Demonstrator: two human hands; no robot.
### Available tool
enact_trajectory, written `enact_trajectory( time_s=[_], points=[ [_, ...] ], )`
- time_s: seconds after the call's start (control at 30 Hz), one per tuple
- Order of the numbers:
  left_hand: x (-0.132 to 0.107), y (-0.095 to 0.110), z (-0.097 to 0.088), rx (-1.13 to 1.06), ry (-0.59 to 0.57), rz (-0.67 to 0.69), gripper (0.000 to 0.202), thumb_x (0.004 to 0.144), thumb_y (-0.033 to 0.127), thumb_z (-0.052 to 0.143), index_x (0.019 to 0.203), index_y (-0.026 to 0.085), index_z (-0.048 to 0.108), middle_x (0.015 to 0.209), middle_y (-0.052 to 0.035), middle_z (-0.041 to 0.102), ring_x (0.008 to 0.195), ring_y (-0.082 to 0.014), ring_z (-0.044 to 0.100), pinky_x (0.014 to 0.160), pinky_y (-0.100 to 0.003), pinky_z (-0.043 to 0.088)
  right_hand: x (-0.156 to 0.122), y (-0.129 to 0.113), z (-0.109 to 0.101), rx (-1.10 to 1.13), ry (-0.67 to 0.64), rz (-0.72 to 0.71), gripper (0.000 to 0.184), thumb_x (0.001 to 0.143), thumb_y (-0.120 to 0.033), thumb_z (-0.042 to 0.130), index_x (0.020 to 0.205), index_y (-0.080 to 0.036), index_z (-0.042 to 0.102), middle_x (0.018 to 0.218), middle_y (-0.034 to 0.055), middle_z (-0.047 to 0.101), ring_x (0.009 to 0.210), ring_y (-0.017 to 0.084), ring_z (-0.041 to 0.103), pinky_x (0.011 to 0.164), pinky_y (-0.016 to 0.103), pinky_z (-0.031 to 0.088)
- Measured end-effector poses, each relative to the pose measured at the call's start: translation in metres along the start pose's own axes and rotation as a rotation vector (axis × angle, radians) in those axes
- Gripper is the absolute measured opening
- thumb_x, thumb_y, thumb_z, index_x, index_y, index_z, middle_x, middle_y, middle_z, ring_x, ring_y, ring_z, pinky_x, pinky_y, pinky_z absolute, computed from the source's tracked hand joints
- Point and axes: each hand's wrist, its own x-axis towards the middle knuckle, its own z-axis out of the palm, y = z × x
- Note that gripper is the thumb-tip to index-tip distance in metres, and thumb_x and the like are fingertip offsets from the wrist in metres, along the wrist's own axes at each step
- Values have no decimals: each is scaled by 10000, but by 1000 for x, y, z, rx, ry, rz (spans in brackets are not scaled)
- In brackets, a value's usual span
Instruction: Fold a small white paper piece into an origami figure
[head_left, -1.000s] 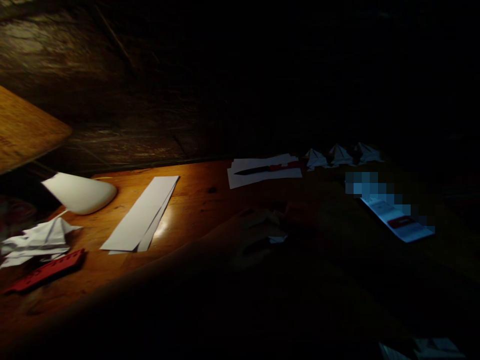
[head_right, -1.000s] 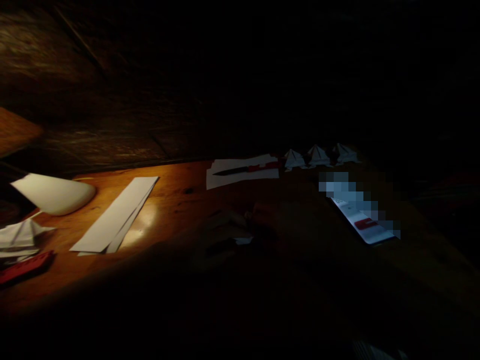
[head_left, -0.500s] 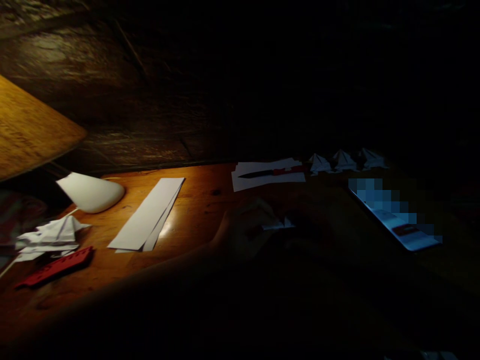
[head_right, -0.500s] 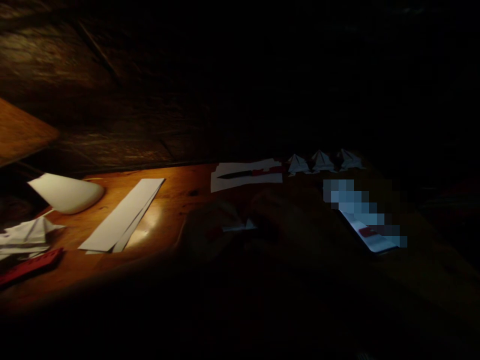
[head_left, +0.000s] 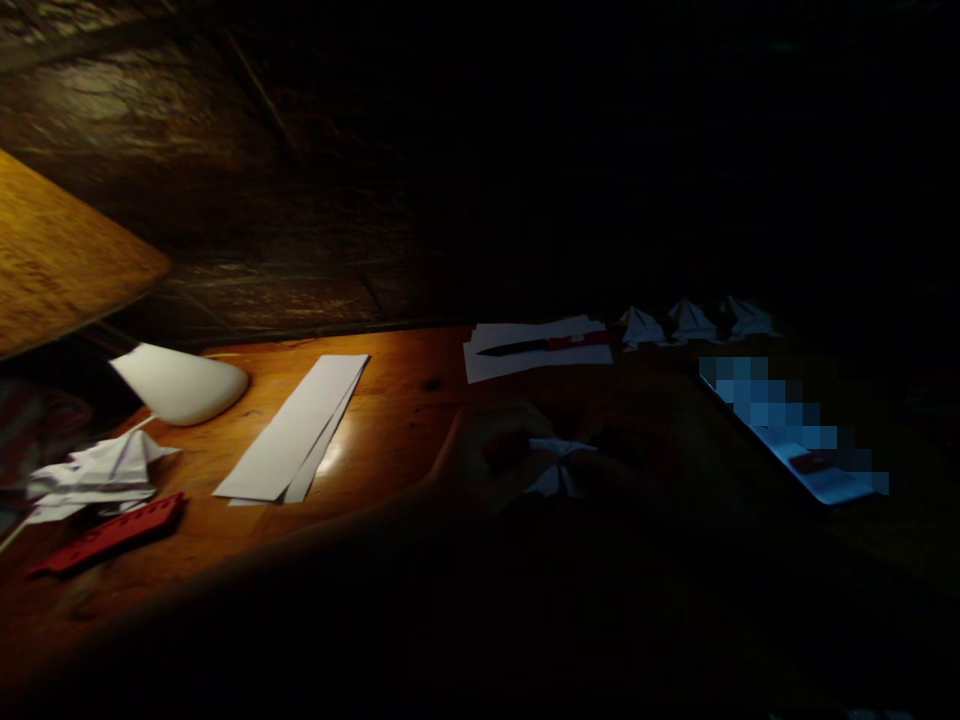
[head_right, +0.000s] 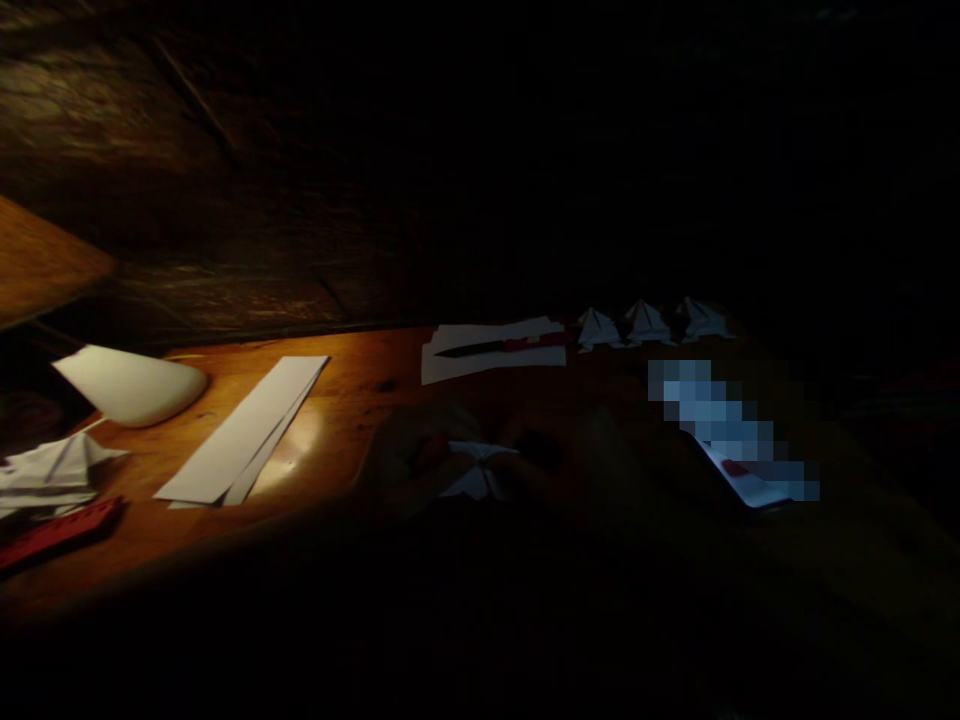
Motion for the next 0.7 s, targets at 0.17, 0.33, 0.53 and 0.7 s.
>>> enact_trajectory(
  time_s=[0.17, 0.33, 0.53, 0.7],
  points=[
    [2, 3, 2, -55, -2, -119, 106, 928, 216, 674, 869, 151, 732, 835, -55, 731, 749, -141, 675, 669, -253, 535, -1, 2, 2, 58, -21, 139, 198, 925, -431, 731, 894, -236, 741, 829, -14, 732, 743, 152, 672, 650, 258, 487],
    [0, 0, 5, -173, -29, -259, 195, 941, 280, 662, 822, 136, 717, 769, -36, 681, 703, -127, 629, 621, -239, 463, 1, 3, 6, 242, -17, 246, 218, 897, -433, 754, 829, -226, 749, 774, -21, 722, 714, 139, 670, 625, 235, 494],
    [-3, -5, 7, -235, -39, -302, 235, 905, 317, 691, 748, 142, 676, 719, -24, 633, 642, -118, 563, 570, -236, 415, 2, -1, 10, 345, -44, 293, 174, 867, -362, 763, 778, -214, 748, 748, -14, 721, 679, 138, 659, 605, 235, 496],
    [-2, -1, 9, -243, -37, -261, 263, 903, 329, 714, 726, 139, 672, 705, -19, 621, 641, -116, 560, 575, -234, 415, 0, -5, 12, 346, -1, 275, 122, 865, -290, 728, 783, -202, 744, 699, -25, 685, 633, 113, 608, 573, 221, 453]
  ],
)
